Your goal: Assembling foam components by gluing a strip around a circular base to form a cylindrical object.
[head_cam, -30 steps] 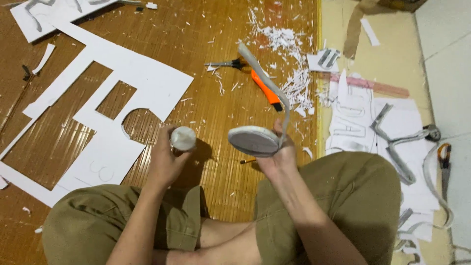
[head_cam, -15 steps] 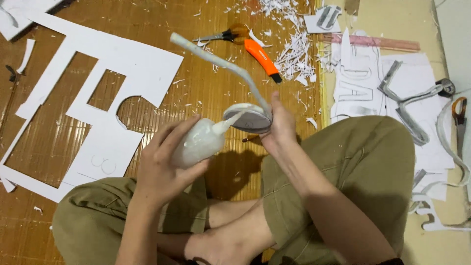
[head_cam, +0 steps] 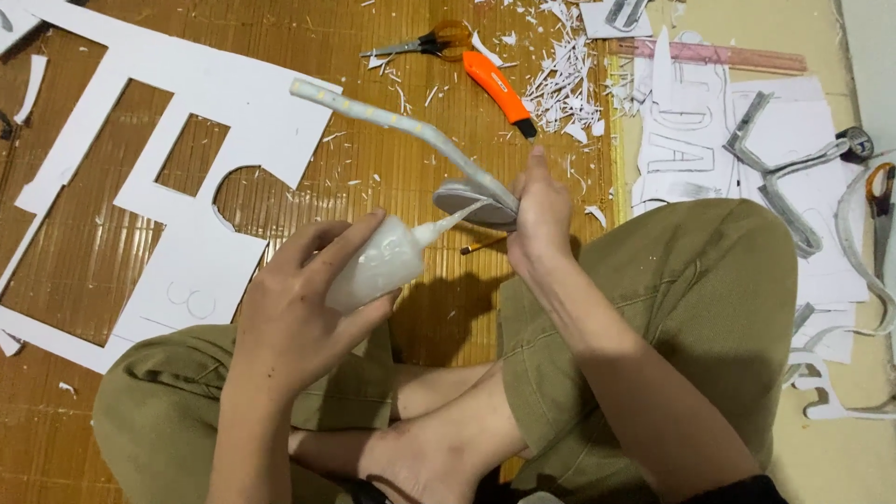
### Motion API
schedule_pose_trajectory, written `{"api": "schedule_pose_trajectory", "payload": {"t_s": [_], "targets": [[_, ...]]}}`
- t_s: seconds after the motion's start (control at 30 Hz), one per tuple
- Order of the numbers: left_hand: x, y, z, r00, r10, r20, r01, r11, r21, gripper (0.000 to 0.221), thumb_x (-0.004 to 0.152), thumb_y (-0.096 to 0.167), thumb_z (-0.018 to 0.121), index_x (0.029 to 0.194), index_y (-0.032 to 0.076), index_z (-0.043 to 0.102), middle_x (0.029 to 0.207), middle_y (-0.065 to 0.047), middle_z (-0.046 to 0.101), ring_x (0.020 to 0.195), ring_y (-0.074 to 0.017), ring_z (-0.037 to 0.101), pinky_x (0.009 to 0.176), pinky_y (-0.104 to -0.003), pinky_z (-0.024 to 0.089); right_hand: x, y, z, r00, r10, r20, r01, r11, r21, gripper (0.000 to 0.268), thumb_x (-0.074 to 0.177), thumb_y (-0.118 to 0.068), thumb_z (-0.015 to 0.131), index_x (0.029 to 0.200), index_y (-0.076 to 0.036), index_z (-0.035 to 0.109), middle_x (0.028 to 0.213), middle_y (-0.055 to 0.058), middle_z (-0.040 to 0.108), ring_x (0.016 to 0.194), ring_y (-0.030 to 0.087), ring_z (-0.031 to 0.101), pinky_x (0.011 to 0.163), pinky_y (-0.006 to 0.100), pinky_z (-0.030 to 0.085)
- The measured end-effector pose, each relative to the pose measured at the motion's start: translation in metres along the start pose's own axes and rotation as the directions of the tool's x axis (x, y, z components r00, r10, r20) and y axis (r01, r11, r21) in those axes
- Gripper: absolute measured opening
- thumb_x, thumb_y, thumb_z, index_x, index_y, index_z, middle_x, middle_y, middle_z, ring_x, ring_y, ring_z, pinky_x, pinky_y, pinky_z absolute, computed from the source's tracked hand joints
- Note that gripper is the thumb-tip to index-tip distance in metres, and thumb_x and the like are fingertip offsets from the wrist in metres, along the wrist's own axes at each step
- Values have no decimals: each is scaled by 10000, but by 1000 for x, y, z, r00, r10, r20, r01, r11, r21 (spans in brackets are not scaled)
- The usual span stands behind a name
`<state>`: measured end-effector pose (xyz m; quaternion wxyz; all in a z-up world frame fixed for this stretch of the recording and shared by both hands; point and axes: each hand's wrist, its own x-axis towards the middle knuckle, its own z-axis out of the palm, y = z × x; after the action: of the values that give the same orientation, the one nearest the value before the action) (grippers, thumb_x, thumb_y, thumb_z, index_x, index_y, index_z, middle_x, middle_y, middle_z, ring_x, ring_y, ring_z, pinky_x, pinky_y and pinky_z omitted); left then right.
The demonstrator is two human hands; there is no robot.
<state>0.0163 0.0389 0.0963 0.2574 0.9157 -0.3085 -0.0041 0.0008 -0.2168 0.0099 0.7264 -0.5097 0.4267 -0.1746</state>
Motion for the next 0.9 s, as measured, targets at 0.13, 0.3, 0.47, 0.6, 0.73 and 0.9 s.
{"api": "schedule_pose_trajectory", "payload": {"t_s": [0.13,0.3,0.47,0.6,0.73,0.9], "targets": [[-2,10,-5,1000,4,25,-6,998,64,801,612,288,873,1386,296,671,1185,-107,694,844,-235,707,692,-382,596,2,6,0,999,-15,30,15,1000,21,473,1119,-384,390,698,-170,421,639,-22,330,543,122,270,566,282,314],[-3,18,-11,999,16,-32,-13,996,94,692,660,294,877,1333,244,725,1146,-99,712,861,-229,699,678,-384,588,1,9,2,999,-41,-13,40,998,-55,550,1111,-366,428,594,-186,377,611,-13,315,560,138,296,649,287,366],[-6,24,-16,989,93,-113,-73,982,172,679,664,322,906,1313,228,731,1144,-84,738,861,-198,695,640,-338,565,-3,9,3,1000,-19,-17,17,995,-99,550,1116,-371,406,602,-181,367,631,-7,323,566,139,301,629,299,366],[-5,33,-25,977,147,-156,-110,969,223,532,657,237,915,1145,179,713,1037,9,721,865,-169,638,610,-320,523,-5,9,6,999,33,-22,-37,985,-166,570,1136,-382,377,603,-184,345,645,-1,300,573,145,268,623,311,358],[-3,40,-33,978,118,-173,-84,978,192,502,637,192,895,1114,201,739,1086,19,721,936,-187,652,620,-342,531,-7,10,7,998,53,-15,-54,988,-144,578,1132,-384,385,591,-186,333,640,1,312,558,142,279,636,322,403],[-1,43,-37,974,138,-181,-99,973,207,455,655,195,887,1089,199,752,1090,-3,745,948,-192,665,621,-344,533,-12,7,7,993,101,56,-98,993,-60,538,1141,-360,361,639,-168,391,645,-9,347,507,122,340,531,301,434]]}}
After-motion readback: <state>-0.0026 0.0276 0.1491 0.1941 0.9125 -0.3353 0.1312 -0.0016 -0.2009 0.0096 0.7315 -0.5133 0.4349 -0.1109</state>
